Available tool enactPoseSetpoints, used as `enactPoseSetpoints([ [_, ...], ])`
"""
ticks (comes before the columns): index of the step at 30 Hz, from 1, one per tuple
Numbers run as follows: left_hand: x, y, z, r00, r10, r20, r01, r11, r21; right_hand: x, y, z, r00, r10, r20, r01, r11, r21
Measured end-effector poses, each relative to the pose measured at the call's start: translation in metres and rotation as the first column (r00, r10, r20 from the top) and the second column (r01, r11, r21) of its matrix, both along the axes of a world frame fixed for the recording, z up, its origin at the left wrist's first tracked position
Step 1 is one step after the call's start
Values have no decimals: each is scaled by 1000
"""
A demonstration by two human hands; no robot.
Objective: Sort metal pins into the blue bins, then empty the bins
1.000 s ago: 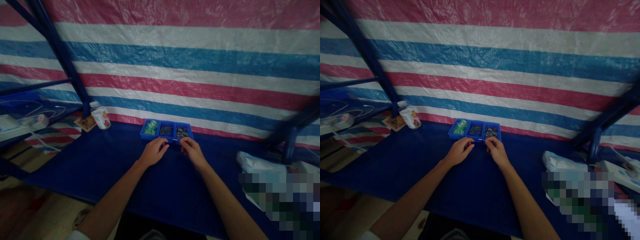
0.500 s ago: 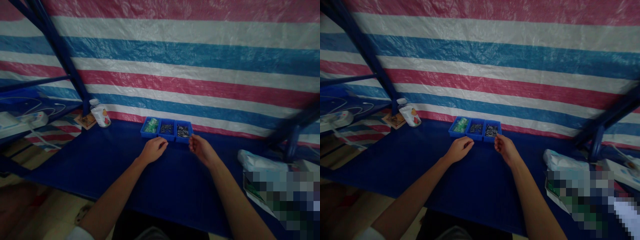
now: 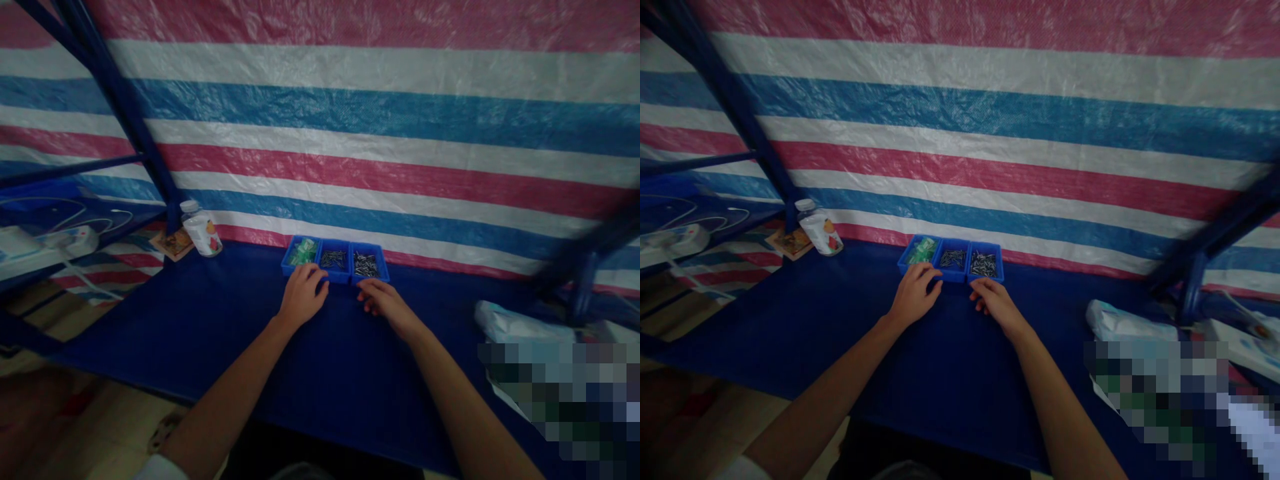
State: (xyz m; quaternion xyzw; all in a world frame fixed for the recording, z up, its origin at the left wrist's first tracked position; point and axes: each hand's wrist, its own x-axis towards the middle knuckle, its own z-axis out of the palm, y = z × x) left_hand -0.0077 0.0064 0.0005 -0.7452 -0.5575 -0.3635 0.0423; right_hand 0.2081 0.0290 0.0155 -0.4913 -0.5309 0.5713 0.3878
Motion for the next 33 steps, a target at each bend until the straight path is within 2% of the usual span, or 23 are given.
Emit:
enactPoseSetpoints([
  [3, -2, 4, -3, 975, 192, -108, -183, 980, 83, -1, 0, -4, 999, 29, 23, -29, 999, 24],
  [5, -3, 7, -4, 964, 203, -174, -195, 979, 65, -1, 0, -5, 999, 35, 39, -36, 999, 36],
  [11, 1, 14, -5, 965, 113, -236, -108, 994, 31, -2, -1, -4, 995, 54, 88, -59, 997, 46],
  [14, 2, 9, -1, 971, 89, -222, -83, 996, 38, -1, 0, -5, 994, 55, 96, -58, 998, 33],
  [19, 2, -4, 6, 979, 104, -178, -82, 988, 128, -1, 1, -4, 997, 58, 60, -62, 995, 75],
  [22, 3, -9, 9, 981, 72, -180, -30, 975, 222, -1, 0, 0, 1000, 8, -24, -5, 994, 107],
  [27, 7, -12, 13, 985, -11, -173, 81, 912, 402, -2, -2, 5, 981, -100, -167, 121, 986, 118],
  [33, 19, -19, 16, 963, -153, -222, 242, 853, 463, -2, -6, 11, 894, -97, -439, 133, 990, 54],
])
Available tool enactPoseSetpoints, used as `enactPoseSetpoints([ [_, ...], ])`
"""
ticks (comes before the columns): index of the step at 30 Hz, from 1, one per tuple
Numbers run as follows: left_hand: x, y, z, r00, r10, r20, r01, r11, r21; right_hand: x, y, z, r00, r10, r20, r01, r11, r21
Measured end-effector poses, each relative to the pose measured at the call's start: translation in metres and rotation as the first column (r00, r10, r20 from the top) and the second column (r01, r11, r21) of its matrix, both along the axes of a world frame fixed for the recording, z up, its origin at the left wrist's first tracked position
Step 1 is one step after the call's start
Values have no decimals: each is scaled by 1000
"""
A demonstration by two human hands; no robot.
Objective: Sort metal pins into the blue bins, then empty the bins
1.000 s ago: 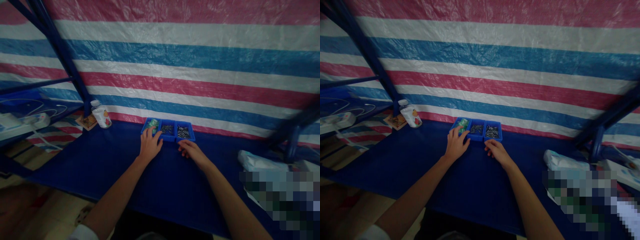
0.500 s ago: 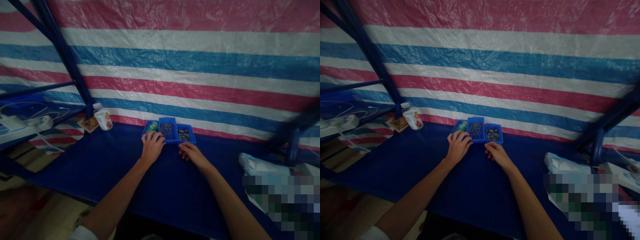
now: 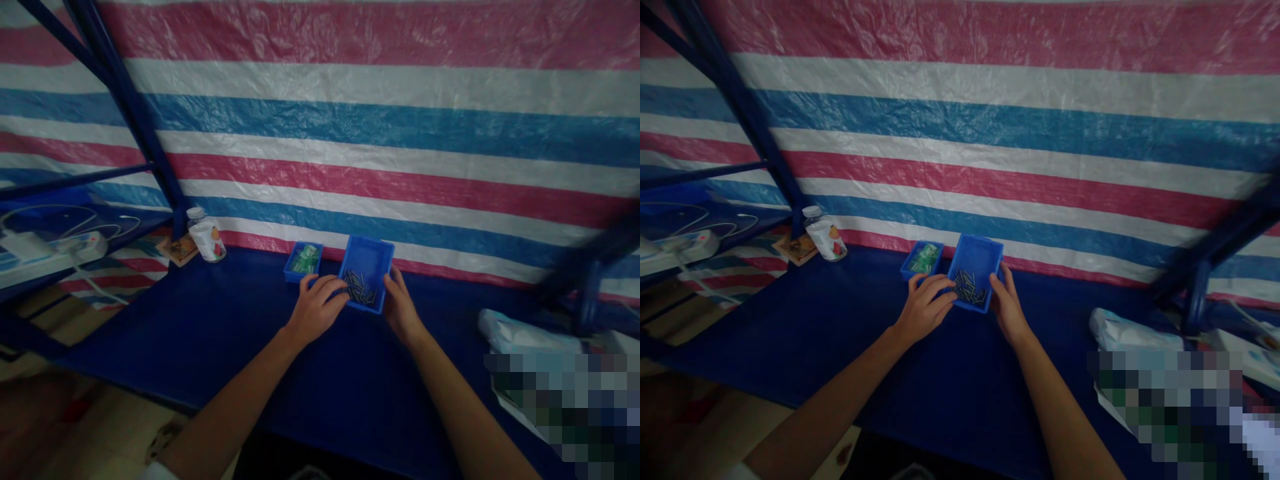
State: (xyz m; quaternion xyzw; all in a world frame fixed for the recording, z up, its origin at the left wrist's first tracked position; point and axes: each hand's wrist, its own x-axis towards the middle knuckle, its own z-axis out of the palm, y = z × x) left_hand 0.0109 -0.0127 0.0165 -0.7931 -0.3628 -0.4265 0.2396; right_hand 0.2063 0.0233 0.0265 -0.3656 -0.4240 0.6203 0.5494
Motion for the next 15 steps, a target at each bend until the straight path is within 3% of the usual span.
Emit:
enactPoseSetpoints([
  [9, 1, 7, -17, 997, -39, 72, 40, 999, -18, 2, 0, 2, 999, 52, 0, -52, 998, -25],
  [15, -1, 11, -27, 993, -96, 75, 108, 980, -166, -5, -3, -7, 991, 100, 86, -103, 994, 35],
])
